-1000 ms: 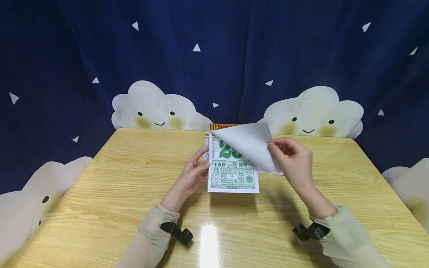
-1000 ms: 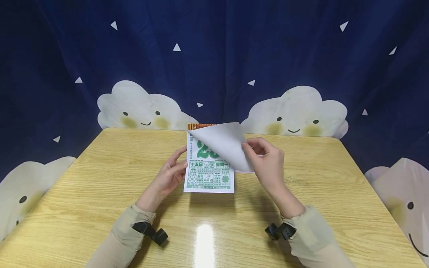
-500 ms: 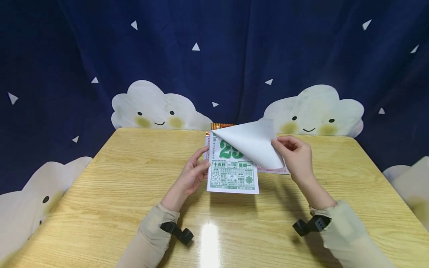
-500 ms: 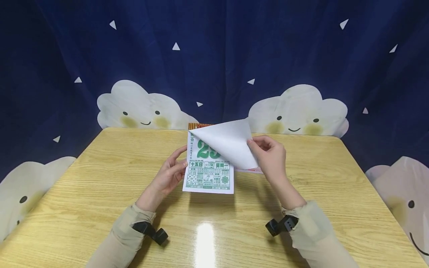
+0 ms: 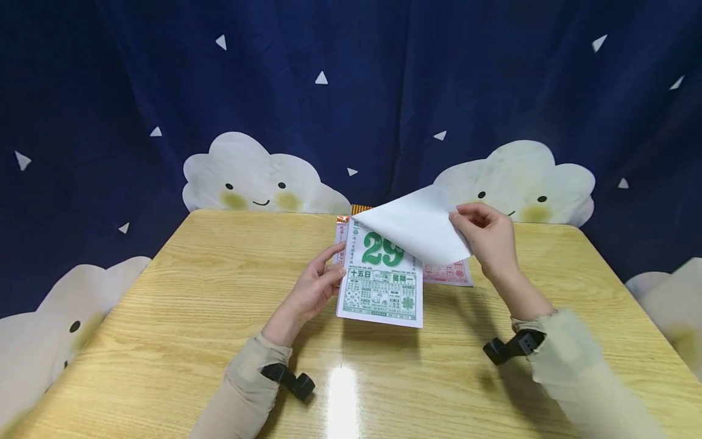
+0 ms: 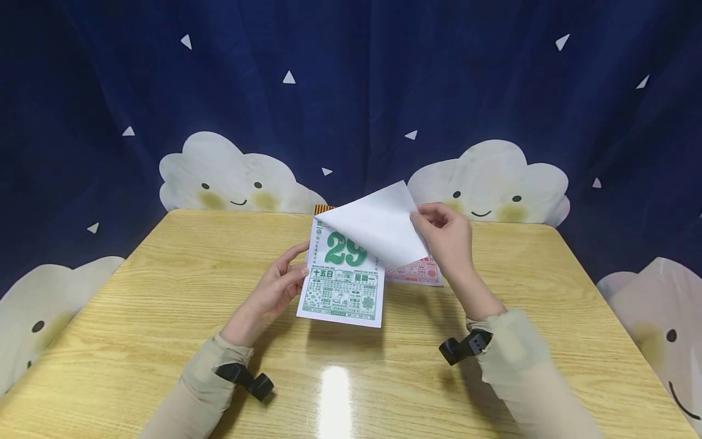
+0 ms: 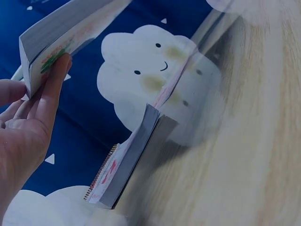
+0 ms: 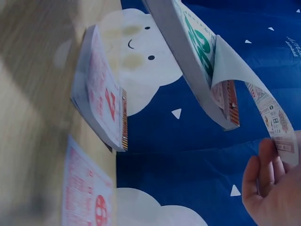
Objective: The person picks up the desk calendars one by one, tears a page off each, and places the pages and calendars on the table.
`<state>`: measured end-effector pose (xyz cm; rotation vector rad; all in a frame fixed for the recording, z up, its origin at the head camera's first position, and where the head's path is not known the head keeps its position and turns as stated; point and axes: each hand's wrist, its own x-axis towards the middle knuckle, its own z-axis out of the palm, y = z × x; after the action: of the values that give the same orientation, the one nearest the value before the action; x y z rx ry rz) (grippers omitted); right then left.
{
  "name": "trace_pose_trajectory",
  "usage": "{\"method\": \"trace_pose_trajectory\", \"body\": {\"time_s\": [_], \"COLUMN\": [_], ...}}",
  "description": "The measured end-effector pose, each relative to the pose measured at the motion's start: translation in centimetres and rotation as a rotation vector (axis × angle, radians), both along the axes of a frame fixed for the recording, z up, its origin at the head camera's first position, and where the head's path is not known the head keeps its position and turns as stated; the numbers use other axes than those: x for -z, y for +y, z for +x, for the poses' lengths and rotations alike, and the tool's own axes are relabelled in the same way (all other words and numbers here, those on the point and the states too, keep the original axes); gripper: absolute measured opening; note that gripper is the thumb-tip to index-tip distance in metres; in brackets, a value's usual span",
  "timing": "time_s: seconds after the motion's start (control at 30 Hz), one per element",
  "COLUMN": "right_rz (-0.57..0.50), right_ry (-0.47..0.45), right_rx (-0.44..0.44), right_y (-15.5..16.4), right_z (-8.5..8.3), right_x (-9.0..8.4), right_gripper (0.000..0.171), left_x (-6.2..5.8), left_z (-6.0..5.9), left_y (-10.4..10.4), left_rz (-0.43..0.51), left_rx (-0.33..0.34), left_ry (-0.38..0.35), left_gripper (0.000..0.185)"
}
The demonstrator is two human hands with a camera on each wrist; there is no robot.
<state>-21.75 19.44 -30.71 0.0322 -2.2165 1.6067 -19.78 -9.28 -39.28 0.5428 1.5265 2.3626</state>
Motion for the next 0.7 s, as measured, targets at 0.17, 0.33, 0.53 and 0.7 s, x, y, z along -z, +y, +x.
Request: {"method": "trace_pose_trajectory", "body": {"time_s": [0.17, 0.33, 0.53, 0.7], "right_rz": [0.105, 0.217, 0.221, 0.182], "right_ry": [0.006, 0.023, 0.004, 0.001], "right_rx": [0.004, 0.039, 0.043, 0.03], "right_y": [-0.4, -0.6, -0.7, -1.0], "right_z": [-1.0, -1.7, -2.3, -2.6], "right_x": [-1.4, -2.3, -2.8, -2.8], "right_gripper": [0.026, 0.024, 0.019, 0.023], "left_x": [-0.1, -0.3, -0.4, -0.4], "left_z": [0.0, 0.1, 0.1, 0.2], "left_y": [0.0, 0.2, 0.4, 0.6], "left_rz": [-0.005, -0.02, -0.049, -0.057], "left_rx": [0.003, -0.005, -0.052, -0.082], "left_ry": [0.009, 0.015, 0.011, -0.005], "left_gripper": [0.057, 0.056, 0.055, 0.056]}}
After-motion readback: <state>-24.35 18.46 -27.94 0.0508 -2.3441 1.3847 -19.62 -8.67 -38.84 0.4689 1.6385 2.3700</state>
